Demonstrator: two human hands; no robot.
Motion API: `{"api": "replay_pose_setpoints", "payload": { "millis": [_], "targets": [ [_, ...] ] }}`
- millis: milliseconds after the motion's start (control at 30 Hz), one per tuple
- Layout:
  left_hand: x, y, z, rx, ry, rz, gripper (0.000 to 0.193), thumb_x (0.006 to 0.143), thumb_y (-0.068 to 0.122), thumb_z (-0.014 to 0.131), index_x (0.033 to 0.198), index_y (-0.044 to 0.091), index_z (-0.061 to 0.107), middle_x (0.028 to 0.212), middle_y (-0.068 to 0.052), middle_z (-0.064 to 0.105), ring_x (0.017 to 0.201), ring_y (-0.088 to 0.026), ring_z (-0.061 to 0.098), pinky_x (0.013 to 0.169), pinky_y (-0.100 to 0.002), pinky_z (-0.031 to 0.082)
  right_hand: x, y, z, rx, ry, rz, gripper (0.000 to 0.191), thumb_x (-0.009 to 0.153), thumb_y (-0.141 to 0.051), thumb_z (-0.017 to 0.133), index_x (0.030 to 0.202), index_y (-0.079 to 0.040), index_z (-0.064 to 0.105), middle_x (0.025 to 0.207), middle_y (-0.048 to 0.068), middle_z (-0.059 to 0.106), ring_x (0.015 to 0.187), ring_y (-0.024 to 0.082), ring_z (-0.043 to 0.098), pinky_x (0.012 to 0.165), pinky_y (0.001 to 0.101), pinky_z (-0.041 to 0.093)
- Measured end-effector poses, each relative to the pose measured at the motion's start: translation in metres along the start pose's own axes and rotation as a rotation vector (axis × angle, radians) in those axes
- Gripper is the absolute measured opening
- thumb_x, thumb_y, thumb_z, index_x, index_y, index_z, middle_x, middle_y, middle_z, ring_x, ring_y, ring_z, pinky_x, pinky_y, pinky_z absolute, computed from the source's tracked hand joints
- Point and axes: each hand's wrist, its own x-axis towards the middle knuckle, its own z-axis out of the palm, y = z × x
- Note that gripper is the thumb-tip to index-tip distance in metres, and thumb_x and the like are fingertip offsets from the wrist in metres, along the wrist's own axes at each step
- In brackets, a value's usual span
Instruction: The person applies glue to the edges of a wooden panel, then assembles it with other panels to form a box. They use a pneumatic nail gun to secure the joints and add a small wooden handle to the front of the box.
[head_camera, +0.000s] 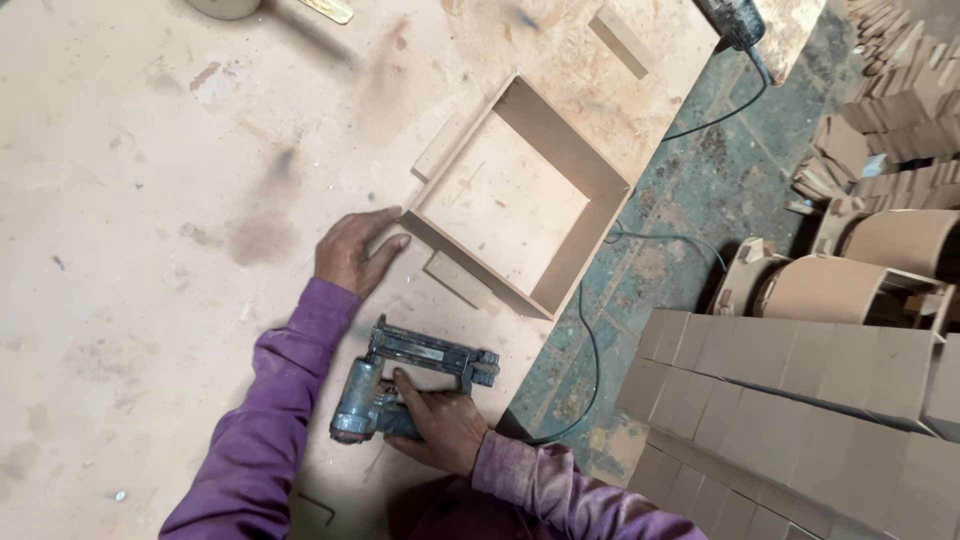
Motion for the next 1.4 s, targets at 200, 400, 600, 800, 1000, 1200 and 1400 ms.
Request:
{"api": "replay_pose_setpoints", "payload": {
  "millis": [200,400,600,800,1000,1200,1400],
  "targets": [
    [0.009,-0.013,0.013,-0.142,0.114,-0.122,0.018,0.087,0.024,0.086,0.098,0.011,0.081,0.095,-0.006,0.079,0.089,-0.021,0.072,0.082,-0.038,0.059,0.001,0.006,-0.005,0.077,-0.035,0.009,0.090,0.092,-0.040,0.076,0.155,0.012,0.037,0.098,0.022,0.070,0.083,0.037,0.071,0.078,0.0426,0.058],
    [0.014,-0.023,0.010,-0.203,0.138,-0.106,0.018,0.083,0.022,0.090,0.093,0.010,0.080,0.091,-0.005,0.078,0.086,-0.020,0.072,0.076,-0.034,0.059,0.015,-0.010,-0.021,0.023,-0.068,0.012,0.092,0.088,-0.043,0.078,0.152,0.012,0.041,0.101,0.025,0.072,0.085,0.037,0.072,0.078,0.0413,0.059],
    [0.010,-0.025,0.011,-0.175,0.196,-0.038,0.020,0.082,0.022,0.091,0.092,0.009,0.079,0.093,-0.006,0.078,0.088,-0.021,0.072,0.078,-0.034,0.060,0.076,0.012,-0.090,0.060,-0.179,0.336,0.044,0.099,-0.040,0.063,0.133,-0.012,0.066,0.095,0.011,0.077,0.073,0.023,0.074,0.063,0.0332,0.060],
    [0.011,-0.026,0.009,-0.152,0.214,-0.034,0.020,0.083,0.025,0.090,0.091,0.011,0.079,0.091,-0.004,0.078,0.085,-0.020,0.071,0.076,-0.034,0.059,0.154,0.070,-0.152,-0.358,0.483,0.011,0.056,0.098,-0.026,0.068,0.147,-0.005,0.054,0.107,0.012,0.071,0.087,0.023,0.068,0.068,0.0351,0.057],
    [0.011,-0.028,0.009,-0.124,0.198,-0.022,0.019,0.085,0.025,0.088,0.091,0.010,0.078,0.091,-0.005,0.077,0.083,-0.021,0.071,0.074,-0.034,0.058,0.179,0.094,-0.148,-0.394,0.272,0.070,0.046,0.101,-0.024,0.068,0.146,-0.018,0.060,0.098,0.006,0.070,0.088,0.024,0.068,0.069,0.0383,0.056],
    [0.012,-0.030,0.016,-0.075,0.205,0.036,0.020,0.085,0.024,0.088,0.092,0.008,0.079,0.091,-0.008,0.077,0.080,-0.022,0.071,0.073,-0.036,0.057,0.178,0.108,-0.150,-0.277,0.362,-0.046,0.042,0.100,-0.028,0.071,0.140,-0.016,0.066,0.100,0.007,0.070,0.092,0.024,0.069,0.072,0.0377,0.057],
    [0.009,-0.033,0.021,-0.092,0.199,0.067,0.020,0.085,0.019,0.088,0.093,0.004,0.078,0.091,-0.010,0.076,0.079,-0.023,0.071,0.069,-0.035,0.058,0.178,0.112,-0.149,-0.226,0.370,-0.035,0.041,0.099,-0.029,0.072,0.137,-0.015,0.068,0.101,0.007,0.071,0.092,0.023,0.070,0.073,0.0370,0.058]
  ]
}}
